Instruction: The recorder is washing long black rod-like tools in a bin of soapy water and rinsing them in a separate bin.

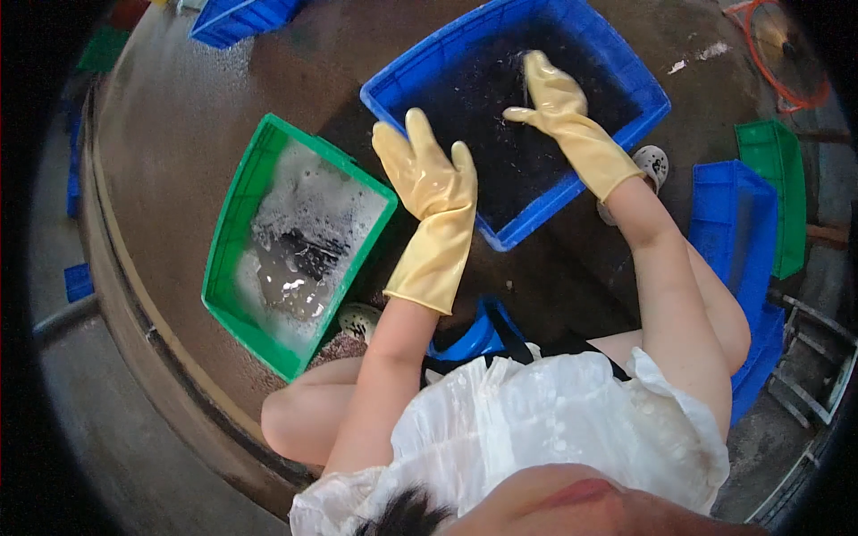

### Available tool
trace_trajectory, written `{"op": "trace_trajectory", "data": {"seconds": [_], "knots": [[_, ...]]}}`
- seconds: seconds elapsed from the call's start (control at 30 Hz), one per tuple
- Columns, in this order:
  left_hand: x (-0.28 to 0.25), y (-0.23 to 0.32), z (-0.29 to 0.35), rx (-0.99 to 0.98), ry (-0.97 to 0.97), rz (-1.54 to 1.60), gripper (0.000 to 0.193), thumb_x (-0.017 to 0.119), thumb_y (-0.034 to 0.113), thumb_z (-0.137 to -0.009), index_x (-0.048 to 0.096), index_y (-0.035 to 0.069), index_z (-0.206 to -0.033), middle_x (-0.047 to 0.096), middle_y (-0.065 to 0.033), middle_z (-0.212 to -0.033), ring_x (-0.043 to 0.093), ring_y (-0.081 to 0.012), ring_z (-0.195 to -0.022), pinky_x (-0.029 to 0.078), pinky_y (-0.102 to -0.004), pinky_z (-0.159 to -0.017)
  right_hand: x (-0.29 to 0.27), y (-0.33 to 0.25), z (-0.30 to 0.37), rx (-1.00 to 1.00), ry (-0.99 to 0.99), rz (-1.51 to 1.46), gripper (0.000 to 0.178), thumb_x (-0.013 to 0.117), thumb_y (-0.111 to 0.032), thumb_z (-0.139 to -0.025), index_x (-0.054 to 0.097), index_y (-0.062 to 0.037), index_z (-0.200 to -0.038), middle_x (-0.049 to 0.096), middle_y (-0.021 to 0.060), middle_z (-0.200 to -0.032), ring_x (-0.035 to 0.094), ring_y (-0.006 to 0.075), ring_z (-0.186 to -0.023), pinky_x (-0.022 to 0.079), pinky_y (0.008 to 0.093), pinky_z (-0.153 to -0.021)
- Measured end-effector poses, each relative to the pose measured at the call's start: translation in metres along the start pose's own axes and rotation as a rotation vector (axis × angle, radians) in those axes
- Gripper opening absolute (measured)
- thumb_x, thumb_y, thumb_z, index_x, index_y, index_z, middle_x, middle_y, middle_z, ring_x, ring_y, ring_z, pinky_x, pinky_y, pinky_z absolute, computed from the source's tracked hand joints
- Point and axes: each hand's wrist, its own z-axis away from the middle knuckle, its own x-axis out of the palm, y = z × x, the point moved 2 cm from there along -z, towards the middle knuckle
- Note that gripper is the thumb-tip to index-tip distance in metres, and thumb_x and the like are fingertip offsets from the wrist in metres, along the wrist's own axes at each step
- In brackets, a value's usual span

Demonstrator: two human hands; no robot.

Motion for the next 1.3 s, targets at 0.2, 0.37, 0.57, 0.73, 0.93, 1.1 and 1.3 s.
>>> {"op": "trace_trajectory", "data": {"seconds": [0.2,0.37,0.57,0.73,0.93,1.1,1.3], "knots": [[0.014,0.010,0.011,0.127,-0.007,0.287,0.081,0.079,0.013,-0.079,0.041,0.003,-0.150,0.034,-0.0359,-0.155,0.034,-0.0524,-0.143,0.034,-0.0519,-0.117,-0.002,0.020,0.022,0.631,-0.209,-0.451,0.086,0.073,-0.060,-0.085,0.055,0.0088,-0.133,0.055,0.0270,-0.141,0.054,0.0406,-0.131,0.046,0.0442,-0.110],[0.050,0.035,0.030,-1.091,-0.356,0.718,0.094,0.082,0.023,-0.082,0.029,0.003,-0.158,0.024,-0.0237,-0.165,0.033,-0.0374,-0.149,0.030,-0.0449,-0.121,0.017,-0.005,0.027,0.615,-0.262,-0.252,0.115,0.067,-0.074,-0.080,0.031,0.0076,-0.154,0.036,0.0226,-0.160,0.038,0.0344,-0.147,0.033,0.0412,-0.122],[0.061,0.051,0.019,-1.297,-0.439,0.470,0.112,0.089,0.027,-0.074,0.020,0.012,-0.162,0.028,-0.0183,-0.164,0.028,-0.0336,-0.151,0.032,-0.0434,-0.120,0.003,-0.014,0.021,0.618,-0.516,-0.181,0.138,0.067,-0.087,-0.068,0.019,0.0060,-0.159,0.034,0.0258,-0.160,0.041,0.0375,-0.145,0.038,0.0409,-0.118],[0.112,0.001,0.039,-1.352,-0.326,0.900,0.116,0.093,0.018,-0.068,0.024,0.011,-0.161,0.042,-0.0130,-0.158,0.044,-0.0276,-0.142,0.034,-0.0393,-0.119,0.024,-0.051,0.017,0.617,-0.637,-0.534,0.138,0.077,-0.074,-0.069,0.016,0.0117,-0.157,0.036,0.0293,-0.158,0.036,0.0358,-0.149,0.029,0.0366,-0.122],[0.114,0.024,0.040,-1.269,-0.476,1.481,0.082,0.081,0.016,-0.086,0.035,0.006,-0.153,0.062,-0.0188,-0.135,0.060,-0.0319,-0.124,0.047,-0.0423,-0.107,0.071,-0.020,0.020,0.593,-0.539,-1.336,0.132,0.088,-0.054,-0.069,0.016,0.0124,-0.157,0.036,0.0290,-0.158,0.038,0.0352,-0.147,0.031,0.0390,-0.121],[0.082,0.035,0.031,-1.248,-0.454,0.973,0.092,0.077,0.020,-0.088,0.020,0.012,-0.160,0.044,-0.0223,-0.150,0.046,-0.0359,-0.137,0.035,-0.0439,-0.116,0.063,-0.018,0.028,0.704,-0.394,-1.343,0.121,0.086,-0.049,-0.074,0.020,0.0069,-0.158,0.033,0.0275,-0.161,0.034,0.0359,-0.149,0.033,0.0456,-0.119],[0.102,0.015,0.036,-1.085,-0.410,0.467,0.099,0.077,0.025,-0.083,0.019,0.005,-0.160,0.028,-0.0271,-0.162,0.033,-0.0400,-0.149,0.024,-0.0448,-0.124,0.027,-0.040,0.019,0.552,-0.352,-0.412,0.071,0.068,-0.051,-0.089,0.054,-0.0029,-0.140,0.060,0.0213,-0.140,0.058,0.0389,-0.129,0.045,0.0461,-0.110]]}}
